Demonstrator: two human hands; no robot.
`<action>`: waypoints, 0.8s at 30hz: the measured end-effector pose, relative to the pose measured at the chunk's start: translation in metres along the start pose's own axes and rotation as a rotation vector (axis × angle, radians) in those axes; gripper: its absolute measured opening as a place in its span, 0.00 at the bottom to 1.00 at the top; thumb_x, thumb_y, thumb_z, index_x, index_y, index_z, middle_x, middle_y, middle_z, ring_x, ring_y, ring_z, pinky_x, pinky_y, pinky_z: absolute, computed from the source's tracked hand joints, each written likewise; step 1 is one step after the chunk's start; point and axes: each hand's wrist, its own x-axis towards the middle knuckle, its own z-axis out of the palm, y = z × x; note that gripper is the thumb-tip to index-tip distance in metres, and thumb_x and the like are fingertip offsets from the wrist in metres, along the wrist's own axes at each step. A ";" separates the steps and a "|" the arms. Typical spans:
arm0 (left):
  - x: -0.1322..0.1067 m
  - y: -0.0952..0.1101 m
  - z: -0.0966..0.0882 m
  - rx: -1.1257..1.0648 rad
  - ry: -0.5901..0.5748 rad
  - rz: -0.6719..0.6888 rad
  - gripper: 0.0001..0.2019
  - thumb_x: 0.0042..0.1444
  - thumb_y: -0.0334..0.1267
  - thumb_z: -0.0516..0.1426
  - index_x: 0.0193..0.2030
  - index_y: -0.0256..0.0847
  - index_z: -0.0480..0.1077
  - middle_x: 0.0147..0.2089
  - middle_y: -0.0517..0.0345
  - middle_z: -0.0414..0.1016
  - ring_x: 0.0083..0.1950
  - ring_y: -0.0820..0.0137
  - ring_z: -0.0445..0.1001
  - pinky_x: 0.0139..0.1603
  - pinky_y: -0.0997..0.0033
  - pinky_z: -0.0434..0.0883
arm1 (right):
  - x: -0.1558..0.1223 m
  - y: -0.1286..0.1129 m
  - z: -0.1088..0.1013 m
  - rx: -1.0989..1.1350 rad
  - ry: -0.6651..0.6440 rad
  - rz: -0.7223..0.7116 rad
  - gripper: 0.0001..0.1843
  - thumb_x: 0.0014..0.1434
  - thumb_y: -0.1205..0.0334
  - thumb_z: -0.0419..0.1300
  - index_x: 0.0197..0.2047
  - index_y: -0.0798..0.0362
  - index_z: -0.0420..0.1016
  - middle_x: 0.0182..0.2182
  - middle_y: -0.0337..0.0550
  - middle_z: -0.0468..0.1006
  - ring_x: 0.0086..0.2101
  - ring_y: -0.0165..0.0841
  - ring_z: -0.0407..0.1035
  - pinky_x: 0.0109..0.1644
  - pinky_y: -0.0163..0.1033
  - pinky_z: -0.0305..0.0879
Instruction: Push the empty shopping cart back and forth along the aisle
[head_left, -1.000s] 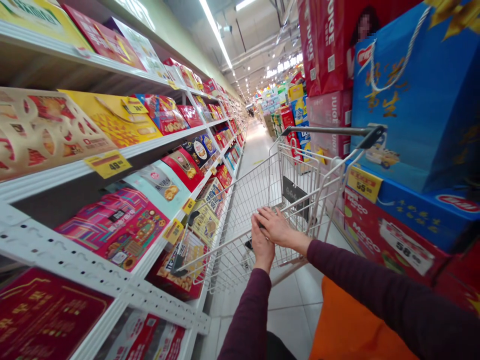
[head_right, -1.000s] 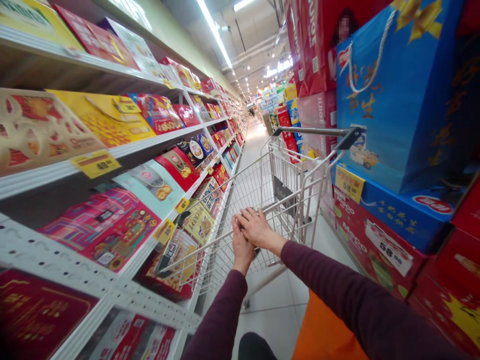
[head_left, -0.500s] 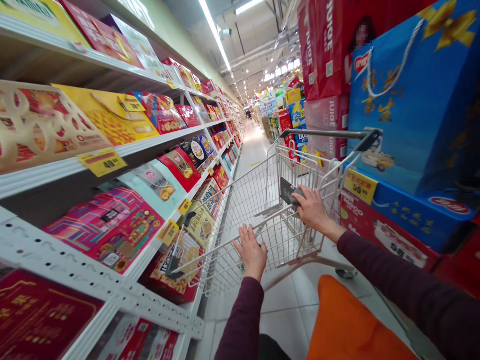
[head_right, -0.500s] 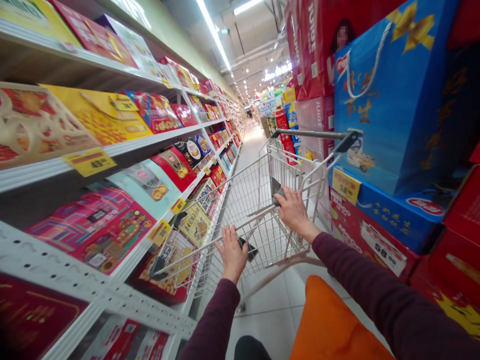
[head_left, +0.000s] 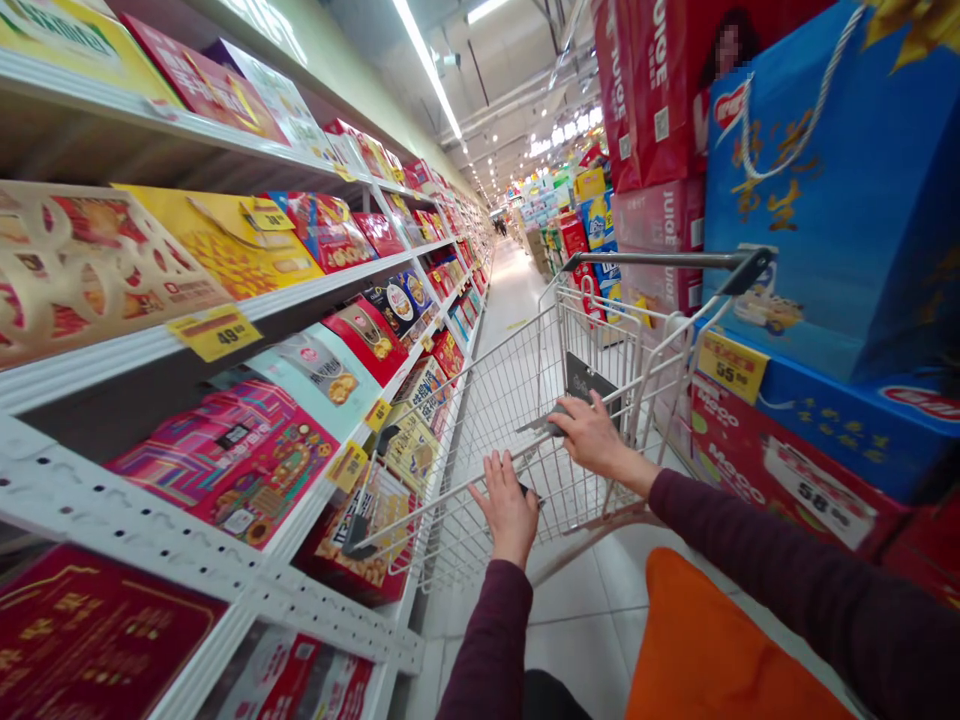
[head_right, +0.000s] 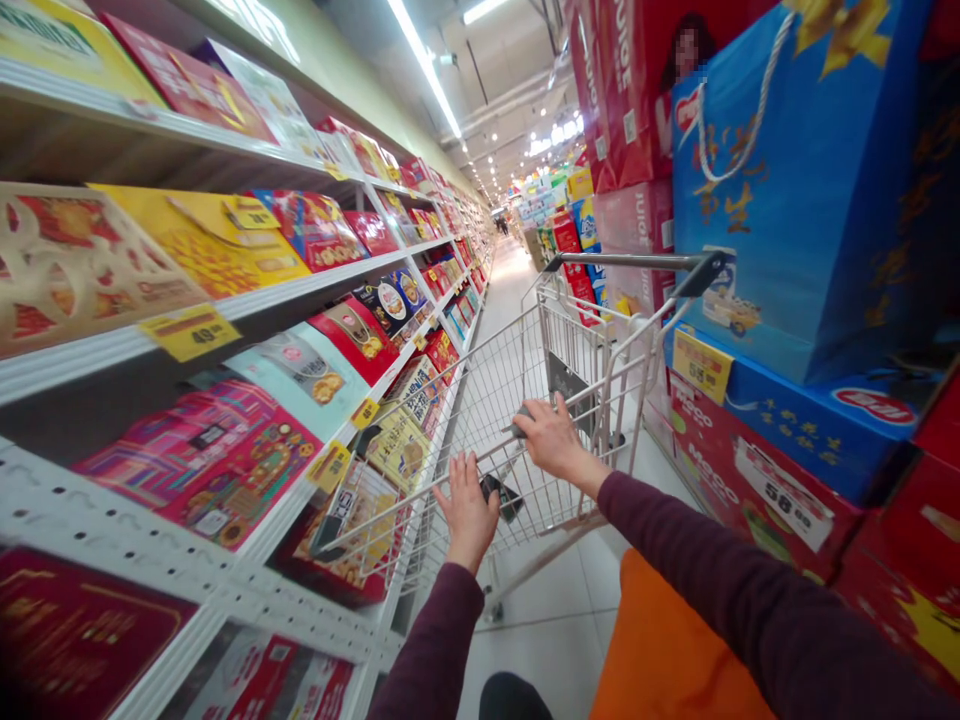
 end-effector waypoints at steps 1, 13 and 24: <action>0.000 0.000 0.001 -0.005 0.006 -0.003 0.32 0.51 0.31 0.52 0.65 0.36 0.52 0.69 0.43 0.50 0.70 0.58 0.46 0.66 0.40 0.44 | -0.001 0.014 -0.008 -0.022 0.025 0.045 0.19 0.52 0.70 0.52 0.47 0.52 0.73 0.53 0.52 0.68 0.53 0.43 0.60 0.61 0.60 0.40; -0.001 0.004 0.005 -0.056 0.056 -0.033 0.31 0.51 0.31 0.51 0.64 0.35 0.53 0.68 0.42 0.53 0.70 0.57 0.46 0.65 0.41 0.46 | -0.003 0.003 0.004 -0.036 0.091 0.042 0.21 0.50 0.72 0.52 0.48 0.55 0.72 0.52 0.55 0.68 0.53 0.43 0.60 0.60 0.52 0.48; -0.006 -0.006 0.004 -0.032 0.042 -0.058 0.31 0.51 0.31 0.52 0.64 0.33 0.53 0.68 0.39 0.52 0.70 0.55 0.47 0.65 0.39 0.47 | -0.004 0.037 -0.018 -0.135 0.101 0.150 0.20 0.52 0.71 0.52 0.47 0.53 0.73 0.53 0.54 0.69 0.53 0.44 0.60 0.60 0.57 0.44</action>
